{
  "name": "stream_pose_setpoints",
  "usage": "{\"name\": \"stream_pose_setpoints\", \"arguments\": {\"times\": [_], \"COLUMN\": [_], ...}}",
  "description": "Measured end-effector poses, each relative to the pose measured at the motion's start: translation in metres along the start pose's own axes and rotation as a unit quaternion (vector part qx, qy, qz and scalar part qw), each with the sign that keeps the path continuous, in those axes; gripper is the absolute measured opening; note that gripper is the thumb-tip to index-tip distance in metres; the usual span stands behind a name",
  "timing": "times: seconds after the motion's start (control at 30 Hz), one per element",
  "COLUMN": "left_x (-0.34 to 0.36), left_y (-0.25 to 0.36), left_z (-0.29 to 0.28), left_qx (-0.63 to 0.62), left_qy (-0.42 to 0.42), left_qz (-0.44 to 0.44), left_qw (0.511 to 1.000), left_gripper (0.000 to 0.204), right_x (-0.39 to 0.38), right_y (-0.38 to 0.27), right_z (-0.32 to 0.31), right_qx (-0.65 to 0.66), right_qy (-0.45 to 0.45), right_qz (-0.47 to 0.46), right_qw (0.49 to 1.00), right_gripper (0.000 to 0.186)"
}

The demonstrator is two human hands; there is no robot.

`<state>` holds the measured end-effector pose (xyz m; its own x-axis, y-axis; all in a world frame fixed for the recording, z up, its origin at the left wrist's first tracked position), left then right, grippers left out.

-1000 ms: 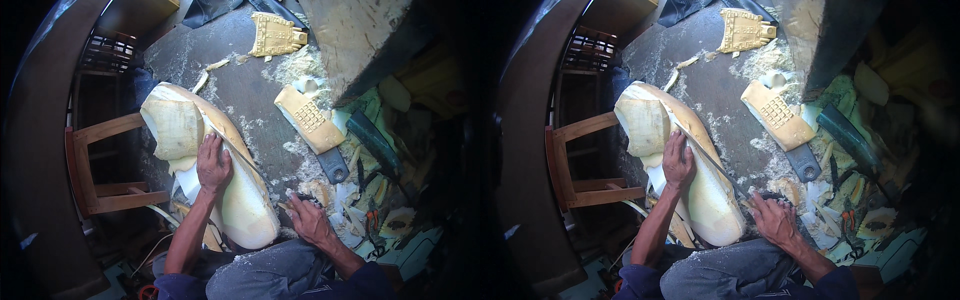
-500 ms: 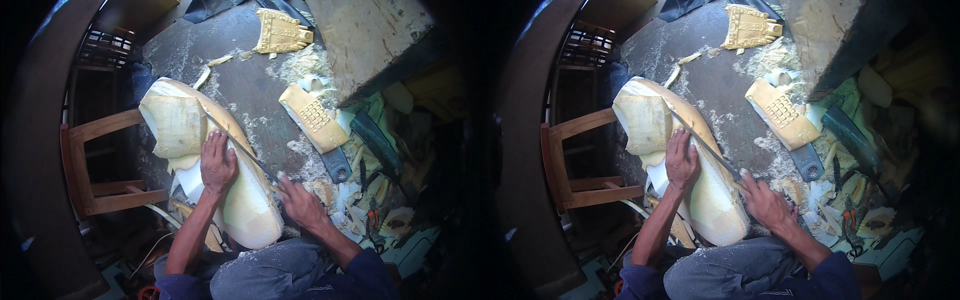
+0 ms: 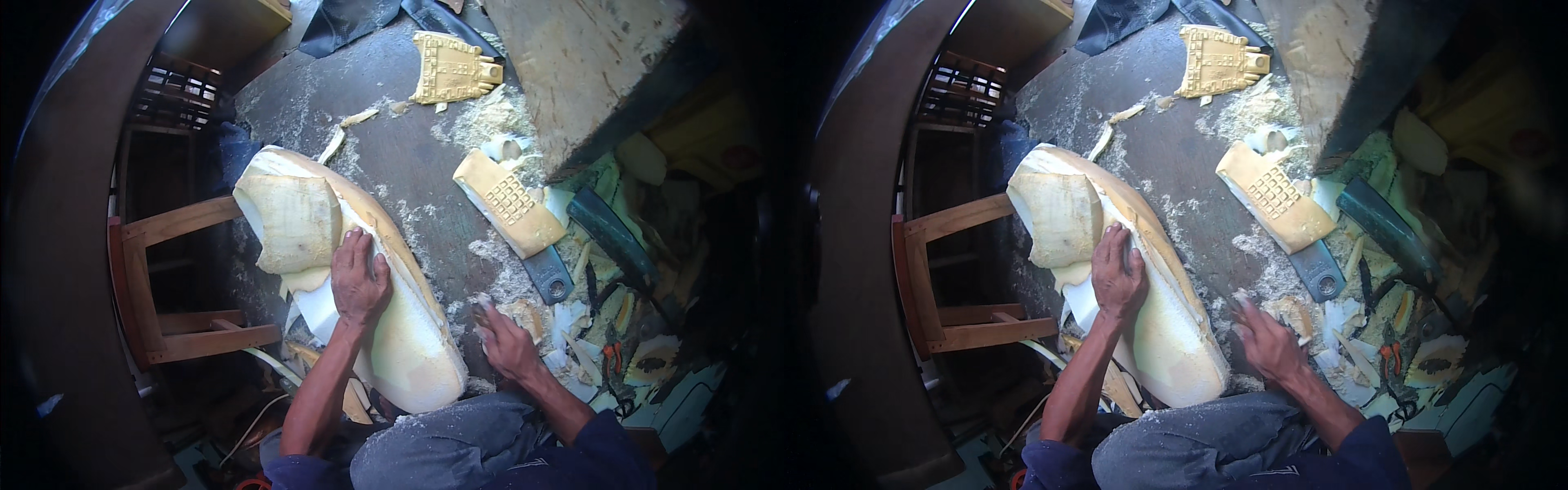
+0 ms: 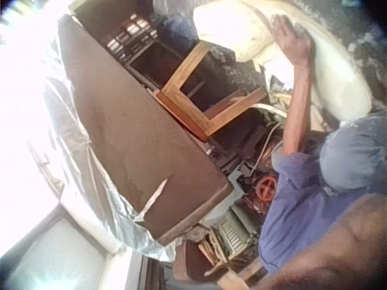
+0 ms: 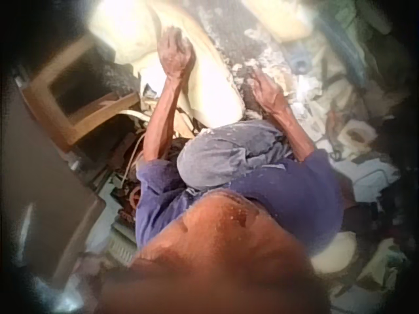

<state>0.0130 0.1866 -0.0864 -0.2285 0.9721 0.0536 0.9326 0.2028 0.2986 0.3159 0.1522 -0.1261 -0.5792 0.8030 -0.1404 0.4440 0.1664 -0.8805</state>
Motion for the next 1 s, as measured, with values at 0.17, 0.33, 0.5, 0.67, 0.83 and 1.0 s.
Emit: {"name": "stream_pose_setpoints", "arguments": {"times": [0.17,0.33,0.5,0.67,0.83,1.0], "left_x": [0.035,0.089,0.103,0.056,0.014,0.033], "left_y": [0.008,0.007,0.02,0.021,0.009,0.086], "left_z": [-0.004,0.013,0.01,-0.029,-0.047,-0.012], "left_qx": [0.052,0.169,-0.228,-0.084,-0.172,-0.264], "left_qy": [-0.061,-0.175,-0.067,-0.045,-0.058,-0.227], "left_qz": [-0.078,-0.081,-0.135,0.026,-0.146,-0.068], "left_qw": [0.994,0.967,0.962,0.995,0.972,0.935], "left_gripper": [0.041,0.032,0.028,0.051,0.043,0.067], "right_x": [-0.114,-0.19,-0.095,0.108,0.129,0.003], "right_y": [0.05,0.053,0.04,0.02,0.029,0.058], "right_z": [-0.065,-0.122,-0.108,-0.061,-0.07,-0.098], "right_qx": [-0.144,-0.442,-0.24,-0.32,-0.309,-0.22], "right_qy": [0.074,0.178,0.176,0.167,0.156,0.212], "right_qz": [0.175,0.19,0.119,0.003,0.07,0.127], "right_qw": [0.971,0.859,0.947,0.933,0.935,0.944], "right_gripper": [0.051,0.044,0.016,0.062,0.063,0.061]}}
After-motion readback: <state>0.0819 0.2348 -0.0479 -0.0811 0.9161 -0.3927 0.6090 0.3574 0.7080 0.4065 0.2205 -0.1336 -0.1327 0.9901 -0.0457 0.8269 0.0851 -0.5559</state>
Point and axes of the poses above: each hand's wrist, its own x-axis towards the middle knuckle, its own z-axis out of the palm, y = z × x, the point moved 3 cm from there along x, towards the middle knuckle, and after that the axes turned 4 degrees about -y, right-handed, at the moved point
